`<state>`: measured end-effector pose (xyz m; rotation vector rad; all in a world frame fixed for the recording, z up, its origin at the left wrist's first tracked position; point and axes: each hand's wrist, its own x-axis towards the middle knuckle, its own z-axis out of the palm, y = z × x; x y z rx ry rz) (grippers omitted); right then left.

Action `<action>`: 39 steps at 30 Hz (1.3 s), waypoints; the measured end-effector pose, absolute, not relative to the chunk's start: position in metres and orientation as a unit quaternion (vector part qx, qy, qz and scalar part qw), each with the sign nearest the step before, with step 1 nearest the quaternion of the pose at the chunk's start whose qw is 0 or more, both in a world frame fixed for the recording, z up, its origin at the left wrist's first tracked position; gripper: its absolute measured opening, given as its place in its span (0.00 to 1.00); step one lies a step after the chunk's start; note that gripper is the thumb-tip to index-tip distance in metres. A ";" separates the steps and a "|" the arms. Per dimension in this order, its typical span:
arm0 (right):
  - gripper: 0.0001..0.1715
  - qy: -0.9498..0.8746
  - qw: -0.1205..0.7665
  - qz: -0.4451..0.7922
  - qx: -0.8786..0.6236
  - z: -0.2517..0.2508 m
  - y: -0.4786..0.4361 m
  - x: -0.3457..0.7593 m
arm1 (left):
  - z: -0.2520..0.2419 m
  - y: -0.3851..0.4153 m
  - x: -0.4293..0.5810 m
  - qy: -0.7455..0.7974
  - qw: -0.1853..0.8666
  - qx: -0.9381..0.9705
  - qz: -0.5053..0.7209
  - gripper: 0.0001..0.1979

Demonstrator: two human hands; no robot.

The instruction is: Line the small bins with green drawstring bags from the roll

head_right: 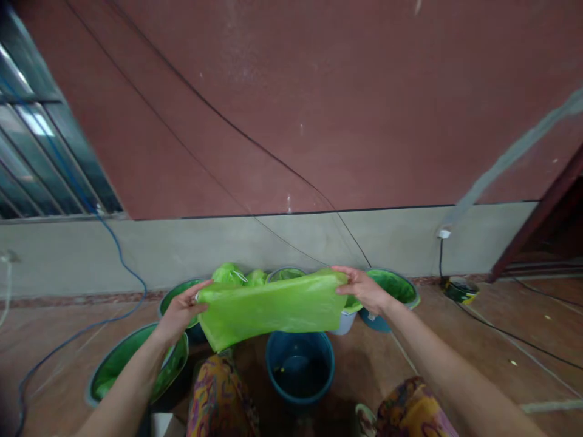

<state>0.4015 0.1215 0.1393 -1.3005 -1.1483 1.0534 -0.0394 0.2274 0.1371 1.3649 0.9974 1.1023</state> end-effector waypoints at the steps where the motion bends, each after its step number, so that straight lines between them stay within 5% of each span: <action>1: 0.38 -0.493 0.518 0.409 -0.567 0.138 0.121 0.407 | 0.139 0.234 -0.034 0.431 0.489 0.608 0.453 0.30; 8: 0.19 -0.603 0.319 0.067 -0.728 0.130 0.114 0.434 | 0.144 0.254 -0.008 0.462 0.206 0.760 0.408 0.14; 12: 0.15 -0.611 0.279 -0.018 -0.741 0.131 0.104 0.439 | 0.140 0.255 -0.004 0.486 0.107 0.769 0.401 0.09; 16: 0.12 -0.563 0.395 -0.002 -0.726 0.128 0.099 0.445 | 0.135 0.259 -0.007 0.473 0.147 0.717 0.490 0.06; 21: 0.18 -0.448 0.620 0.108 -0.635 0.128 0.097 0.430 | 0.139 0.252 -0.002 0.425 0.331 0.621 0.570 0.19; 23: 0.19 -0.432 0.656 0.119 -0.607 0.130 0.096 0.419 | 0.144 0.244 0.004 0.435 0.299 0.625 0.575 0.18; 27: 0.20 -0.417 0.622 -0.036 -0.662 0.136 0.094 0.403 | 0.158 0.229 0.017 0.517 0.109 0.657 0.539 0.09; 31: 0.17 -0.393 0.551 -0.140 -0.723 0.140 0.092 0.400 | 0.167 0.220 0.021 0.574 0.045 0.671 0.467 0.05; 36: 0.15 -0.438 0.502 -0.136 -0.733 0.142 0.089 0.408 | 0.168 0.223 0.017 0.572 0.067 0.689 0.440 0.05; 39: 0.16 -0.459 0.498 -0.113 -0.727 0.135 0.092 0.411 | 0.162 0.228 0.013 0.551 0.181 0.676 0.455 0.07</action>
